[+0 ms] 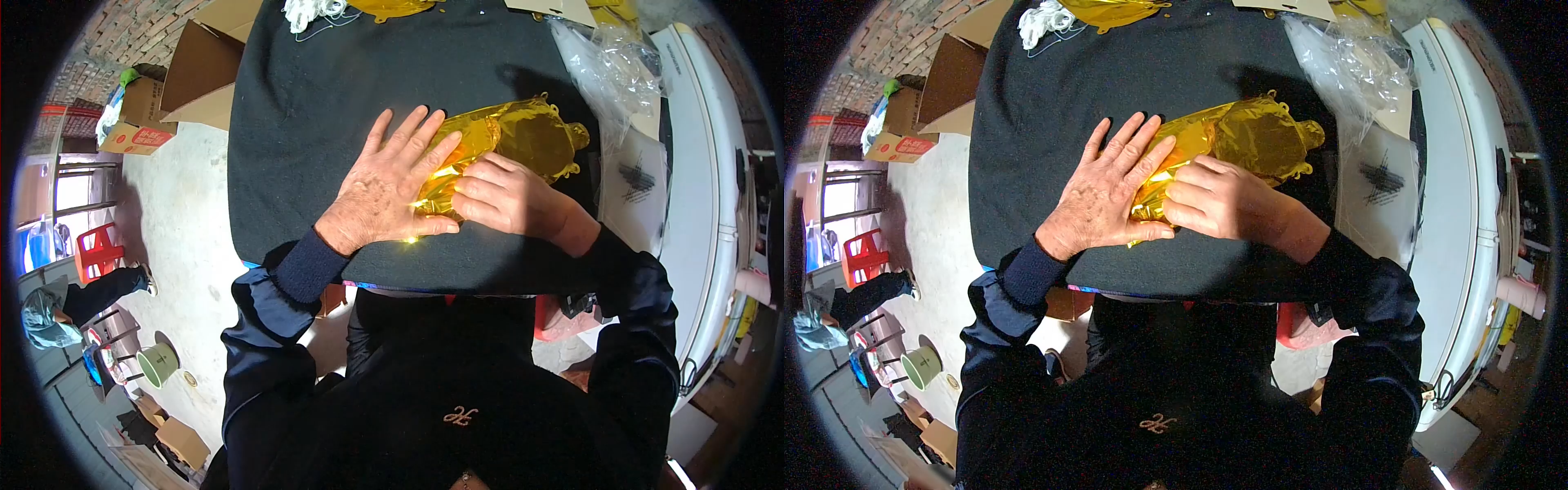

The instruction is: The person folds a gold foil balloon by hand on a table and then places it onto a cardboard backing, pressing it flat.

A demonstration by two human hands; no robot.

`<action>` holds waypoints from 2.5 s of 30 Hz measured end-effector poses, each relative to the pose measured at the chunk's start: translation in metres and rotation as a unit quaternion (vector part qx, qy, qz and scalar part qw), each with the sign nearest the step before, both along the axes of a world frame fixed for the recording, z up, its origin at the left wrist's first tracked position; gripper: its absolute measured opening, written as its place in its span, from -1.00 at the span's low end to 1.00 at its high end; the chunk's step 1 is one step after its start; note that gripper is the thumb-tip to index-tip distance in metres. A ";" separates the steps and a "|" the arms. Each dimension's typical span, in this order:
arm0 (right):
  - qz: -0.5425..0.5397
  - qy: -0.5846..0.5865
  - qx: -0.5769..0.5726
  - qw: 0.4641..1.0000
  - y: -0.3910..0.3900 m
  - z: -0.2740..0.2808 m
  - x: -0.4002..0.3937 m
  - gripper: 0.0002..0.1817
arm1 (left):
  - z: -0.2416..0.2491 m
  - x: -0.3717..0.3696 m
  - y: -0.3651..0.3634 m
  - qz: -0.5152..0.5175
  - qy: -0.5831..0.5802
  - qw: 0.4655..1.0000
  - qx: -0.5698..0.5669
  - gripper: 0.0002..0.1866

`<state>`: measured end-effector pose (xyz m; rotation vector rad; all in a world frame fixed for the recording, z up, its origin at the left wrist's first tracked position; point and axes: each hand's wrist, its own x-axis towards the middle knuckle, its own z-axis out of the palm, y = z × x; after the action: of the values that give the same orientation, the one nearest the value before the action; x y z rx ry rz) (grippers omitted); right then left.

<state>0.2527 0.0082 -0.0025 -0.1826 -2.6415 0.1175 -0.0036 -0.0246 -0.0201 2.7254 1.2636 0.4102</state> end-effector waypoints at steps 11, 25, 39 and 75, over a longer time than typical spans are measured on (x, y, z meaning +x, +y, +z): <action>-0.156 0.116 -0.049 0.980 -0.020 0.012 0.018 -0.64 | 0.010 -0.001 -0.001 -0.009 -0.035 0.999 -0.024 0.21; -0.355 0.070 -0.089 0.928 -0.025 0.022 0.004 -0.43 | 0.011 0.000 -0.002 -0.012 0.003 1.000 -0.007 0.09; -0.343 -0.122 -0.088 0.927 -0.031 -0.016 -0.010 0.11 | 0.009 0.002 -0.003 0.012 -0.057 0.998 -0.011 0.16; -0.344 -0.105 -0.122 0.925 -0.033 -0.015 -0.011 0.11 | 0.003 0.009 0.032 0.159 -0.147 0.976 0.033 -0.77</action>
<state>0.2421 -0.0245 -0.0172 -1.2466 -2.5898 0.1953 0.0050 0.0079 -0.0170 2.3898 1.6204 0.8636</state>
